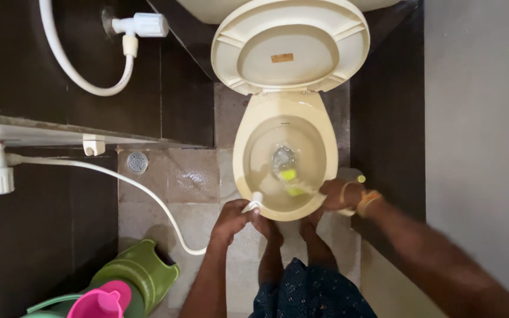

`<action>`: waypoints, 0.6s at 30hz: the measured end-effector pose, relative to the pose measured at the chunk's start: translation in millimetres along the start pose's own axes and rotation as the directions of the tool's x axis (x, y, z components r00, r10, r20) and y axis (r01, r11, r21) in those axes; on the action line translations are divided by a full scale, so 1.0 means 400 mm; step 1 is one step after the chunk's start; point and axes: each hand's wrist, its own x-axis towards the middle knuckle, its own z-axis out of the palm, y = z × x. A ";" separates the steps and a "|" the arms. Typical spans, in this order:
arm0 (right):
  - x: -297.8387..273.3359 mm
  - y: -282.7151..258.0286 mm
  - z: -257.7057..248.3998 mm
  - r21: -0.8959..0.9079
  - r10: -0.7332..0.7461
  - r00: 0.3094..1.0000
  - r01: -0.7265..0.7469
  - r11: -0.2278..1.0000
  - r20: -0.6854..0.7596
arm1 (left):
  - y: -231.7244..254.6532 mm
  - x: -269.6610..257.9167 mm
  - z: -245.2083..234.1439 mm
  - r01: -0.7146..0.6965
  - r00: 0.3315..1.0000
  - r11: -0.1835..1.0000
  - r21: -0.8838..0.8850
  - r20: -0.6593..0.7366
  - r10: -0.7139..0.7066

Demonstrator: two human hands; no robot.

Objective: The person is cleaning a bathroom, including scrubbing the window and the toilet using a brush and a bidet sprayer.

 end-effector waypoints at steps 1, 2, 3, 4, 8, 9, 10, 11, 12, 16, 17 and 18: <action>0.013 0.059 0.000 0.113 -0.024 0.999 0.029 0.993 -0.044 | -0.001 0.004 0.012 0.015 0.998 1.000 -0.005 0.054 -0.015; 0.026 0.119 0.000 0.221 -0.040 0.995 0.060 0.973 -0.092 | -0.001 0.008 0.024 0.031 0.994 0.999 -0.010 0.109 -0.029; 0.052 0.156 0.007 0.217 -0.038 0.995 0.057 0.974 -0.089 | 0.017 0.007 0.038 0.032 0.993 0.999 -0.016 0.111 -0.030; 0.076 0.193 0.013 0.117 -0.048 0.979 0.072 0.990 -0.200 | 0.036 0.007 0.052 0.056 0.985 0.998 -0.034 0.163 -0.050; -0.036 0.077 -0.106 0.003 0.033 0.964 -0.034 0.999 -0.263 | 0.120 0.017 0.090 0.156 0.958 0.988 -0.018 0.246 -0.147; -0.031 0.074 -0.101 0.002 0.034 0.964 -0.034 0.999 -0.263 | 0.099 0.054 0.099 0.156 0.958 0.988 -0.019 0.246 -0.146; -0.026 0.071 -0.096 -0.074 0.034 0.975 -0.051 0.996 -0.220 | 0.079 0.091 0.109 0.055 0.973 0.998 0.019 0.225 -0.058; -0.019 0.066 -0.092 -0.150 0.036 0.984 -0.063 0.987 -0.177 | 0.059 0.127 0.115 -0.046 0.978 0.997 0.059 0.206 0.033; -0.016 0.068 -0.074 -0.151 0.035 0.984 -0.062 0.987 -0.177 | 0.068 0.137 0.113 -0.046 0.978 0.997 0.059 0.205 0.033; 0.009 0.086 -0.010 -0.210 -0.047 0.980 0.005 0.978 -0.194 | 0.102 0.155 0.105 -0.098 0.972 0.989 0.111 0.224 0.071; 0.018 0.092 0.006 -0.213 -0.061 0.979 0.019 0.977 -0.192 | 0.109 0.154 0.104 -0.090 0.970 0.990 0.105 0.235 0.063; 0.013 0.082 0.005 -0.213 -0.062 0.979 0.020 0.977 -0.193 | 0.106 0.156 0.104 -0.090 0.970 0.990 0.106 0.234 0.063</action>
